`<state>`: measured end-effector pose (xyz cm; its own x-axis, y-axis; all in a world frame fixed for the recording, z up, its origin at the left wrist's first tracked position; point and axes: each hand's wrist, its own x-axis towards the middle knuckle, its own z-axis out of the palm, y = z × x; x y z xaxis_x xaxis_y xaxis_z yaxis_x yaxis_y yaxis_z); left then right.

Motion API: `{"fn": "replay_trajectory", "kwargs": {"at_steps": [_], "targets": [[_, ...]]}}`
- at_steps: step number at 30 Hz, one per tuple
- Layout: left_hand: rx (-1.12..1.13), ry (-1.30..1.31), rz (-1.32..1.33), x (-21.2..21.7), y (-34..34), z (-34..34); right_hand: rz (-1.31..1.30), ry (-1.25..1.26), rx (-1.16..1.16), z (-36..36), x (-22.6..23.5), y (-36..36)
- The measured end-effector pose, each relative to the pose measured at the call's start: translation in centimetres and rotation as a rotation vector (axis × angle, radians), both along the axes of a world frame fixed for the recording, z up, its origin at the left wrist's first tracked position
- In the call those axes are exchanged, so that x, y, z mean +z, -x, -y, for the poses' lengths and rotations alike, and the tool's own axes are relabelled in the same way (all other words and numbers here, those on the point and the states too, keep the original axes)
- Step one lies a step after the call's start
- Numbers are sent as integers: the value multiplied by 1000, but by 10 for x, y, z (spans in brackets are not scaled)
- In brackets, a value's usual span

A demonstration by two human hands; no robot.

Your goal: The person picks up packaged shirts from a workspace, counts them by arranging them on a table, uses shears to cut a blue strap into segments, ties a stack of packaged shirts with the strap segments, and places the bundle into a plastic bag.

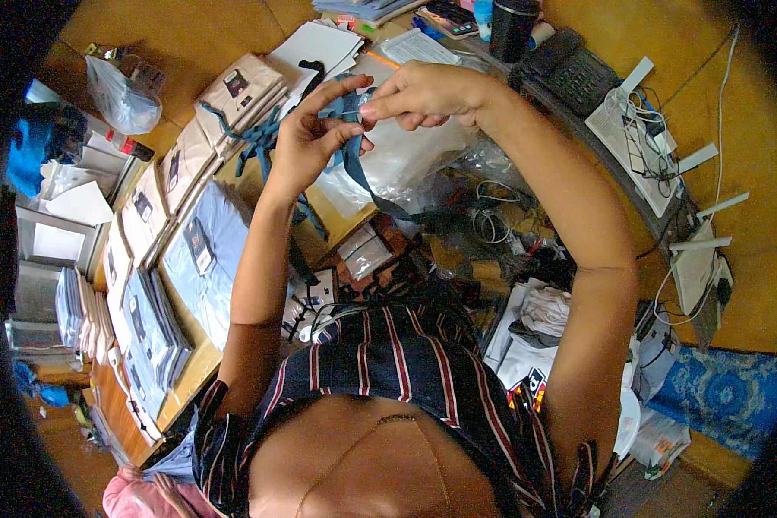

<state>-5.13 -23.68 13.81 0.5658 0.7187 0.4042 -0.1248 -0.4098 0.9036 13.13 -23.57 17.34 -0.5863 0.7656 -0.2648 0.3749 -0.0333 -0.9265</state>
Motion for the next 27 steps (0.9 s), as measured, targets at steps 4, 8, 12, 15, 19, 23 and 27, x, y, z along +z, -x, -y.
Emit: {"fn": "replay_trajectory", "kwargs": {"at_steps": [4,8,12,15,19,23,27], "targets": [[-31,33,-24,-2,2,0,-59,-40,-19,-1,-16,-5],[-11,-61,-32,-3,2,-4,-154,30,-13,2,-19,-4],[-33,-36,-42,-1,2,-3,-164,84,-21,4,-18,-4],[-23,-42,-60,-5,4,-6,-164,67,-13,2,-20,-5],[81,1,73,-4,10,-10,-243,-53,-100,10,-29,2],[196,15,271,28,7,-21,-441,-383,-189,26,-88,27],[374,50,-3,46,54,-96,-290,-413,-253,40,-55,21]]}}
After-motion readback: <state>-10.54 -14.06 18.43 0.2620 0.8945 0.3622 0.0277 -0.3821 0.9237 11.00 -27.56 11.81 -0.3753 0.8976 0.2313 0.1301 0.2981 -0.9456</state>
